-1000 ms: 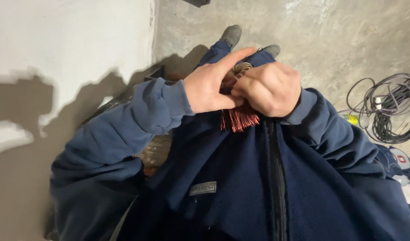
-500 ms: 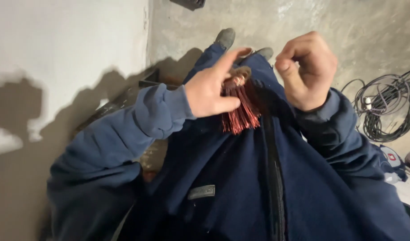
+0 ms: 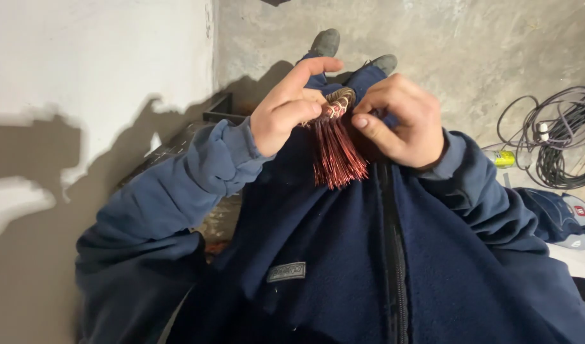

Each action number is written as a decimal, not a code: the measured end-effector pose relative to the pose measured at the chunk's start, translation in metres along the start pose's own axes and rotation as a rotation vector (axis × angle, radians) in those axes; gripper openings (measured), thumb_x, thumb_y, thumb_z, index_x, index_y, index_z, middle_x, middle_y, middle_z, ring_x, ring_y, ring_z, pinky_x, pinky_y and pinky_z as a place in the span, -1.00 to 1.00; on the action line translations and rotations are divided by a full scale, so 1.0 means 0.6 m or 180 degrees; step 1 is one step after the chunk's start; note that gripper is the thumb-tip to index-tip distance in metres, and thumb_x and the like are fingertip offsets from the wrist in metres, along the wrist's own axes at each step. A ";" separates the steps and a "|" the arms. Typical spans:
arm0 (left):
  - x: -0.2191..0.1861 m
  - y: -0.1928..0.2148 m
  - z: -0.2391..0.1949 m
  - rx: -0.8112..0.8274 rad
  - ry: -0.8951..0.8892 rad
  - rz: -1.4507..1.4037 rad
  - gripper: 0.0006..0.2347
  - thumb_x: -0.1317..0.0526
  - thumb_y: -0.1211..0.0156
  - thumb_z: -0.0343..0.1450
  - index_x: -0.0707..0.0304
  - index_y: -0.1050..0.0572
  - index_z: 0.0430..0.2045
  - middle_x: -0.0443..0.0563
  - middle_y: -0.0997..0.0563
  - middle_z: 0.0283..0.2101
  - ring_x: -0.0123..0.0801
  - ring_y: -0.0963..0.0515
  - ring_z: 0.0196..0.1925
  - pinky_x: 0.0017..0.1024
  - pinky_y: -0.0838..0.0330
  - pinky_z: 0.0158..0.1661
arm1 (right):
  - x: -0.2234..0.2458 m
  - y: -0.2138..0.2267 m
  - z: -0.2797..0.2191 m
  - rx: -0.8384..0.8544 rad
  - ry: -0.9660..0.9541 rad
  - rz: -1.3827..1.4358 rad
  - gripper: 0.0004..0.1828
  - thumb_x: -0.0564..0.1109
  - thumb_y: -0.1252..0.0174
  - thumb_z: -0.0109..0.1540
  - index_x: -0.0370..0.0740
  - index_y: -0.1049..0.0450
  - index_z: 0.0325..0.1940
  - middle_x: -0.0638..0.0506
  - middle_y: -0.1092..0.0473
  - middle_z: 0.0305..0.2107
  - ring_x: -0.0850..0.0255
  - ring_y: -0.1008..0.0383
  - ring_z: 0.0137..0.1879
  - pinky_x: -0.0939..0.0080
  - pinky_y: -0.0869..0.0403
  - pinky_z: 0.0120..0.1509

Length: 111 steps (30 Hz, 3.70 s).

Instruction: The person is repairing an electric motor stator by cutting and pulling out bundles of copper wire windings.

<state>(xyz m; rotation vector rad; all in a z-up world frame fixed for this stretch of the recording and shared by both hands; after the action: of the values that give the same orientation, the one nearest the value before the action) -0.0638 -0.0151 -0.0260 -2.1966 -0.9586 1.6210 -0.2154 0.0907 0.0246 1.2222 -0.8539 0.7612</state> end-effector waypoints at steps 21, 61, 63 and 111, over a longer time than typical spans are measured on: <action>-0.019 -0.014 -0.039 0.0815 -0.0358 0.0316 -0.27 0.16 -0.19 0.64 0.19 0.27 0.56 0.07 -0.68 -0.05 -0.45 -0.58 0.09 -0.34 -0.04 0.53 | 0.001 -0.044 0.001 0.0782 -0.0177 0.0911 -0.28 0.14 -0.23 0.36 -0.31 -0.21 0.47 -0.18 -0.29 0.32 -0.02 -0.37 0.42 0.06 -0.36 0.51; -0.095 -0.134 -0.067 -0.0194 -0.2609 0.3492 -0.43 0.09 -0.31 0.56 -0.03 -0.11 0.43 0.26 -0.15 0.52 0.25 -0.13 0.62 0.18 -0.07 0.50 | 0.162 0.051 -0.087 -0.1535 0.3769 -0.0936 -0.89 -0.18 -0.27 0.18 -0.07 -0.58 -0.20 0.08 -0.31 -0.15 0.04 -0.32 0.00 0.07 -0.57 -0.11; -0.100 -0.139 -0.071 -0.0141 -0.2783 0.3746 -0.50 0.09 -0.28 0.56 -0.04 -0.18 0.37 0.20 -0.19 0.48 0.35 -0.06 0.57 0.38 -0.04 0.48 | 0.164 0.048 -0.093 -0.1486 0.3843 -0.1094 -0.84 -0.21 -0.22 0.17 -0.06 -0.60 -0.18 0.10 -0.31 -0.12 0.08 -0.29 0.03 0.14 -0.55 -0.10; -0.094 -0.126 -0.086 -0.0701 -0.3192 0.4608 -0.74 0.12 -0.19 0.57 0.19 -0.40 0.07 0.04 -0.58 0.16 -0.11 -0.45 0.26 0.20 -0.25 0.37 | 0.169 0.026 -0.053 0.2089 -0.0094 -0.0814 -0.23 0.12 -0.29 0.08 -0.09 -0.42 0.38 0.06 -0.33 -0.73 0.09 -0.40 -0.69 0.05 -0.33 -0.73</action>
<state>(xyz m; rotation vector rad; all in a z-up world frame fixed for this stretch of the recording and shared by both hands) -0.0528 0.0155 0.0767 -2.1596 0.7701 3.4780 -0.1753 0.1287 0.1166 1.8849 -0.4584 0.8422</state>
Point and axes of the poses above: each hand's wrist, its own z-axis towards the middle knuckle, its own y-axis out of the back of the hand, x = y × z, the point moved 7 cm from there along z, towards the middle knuckle
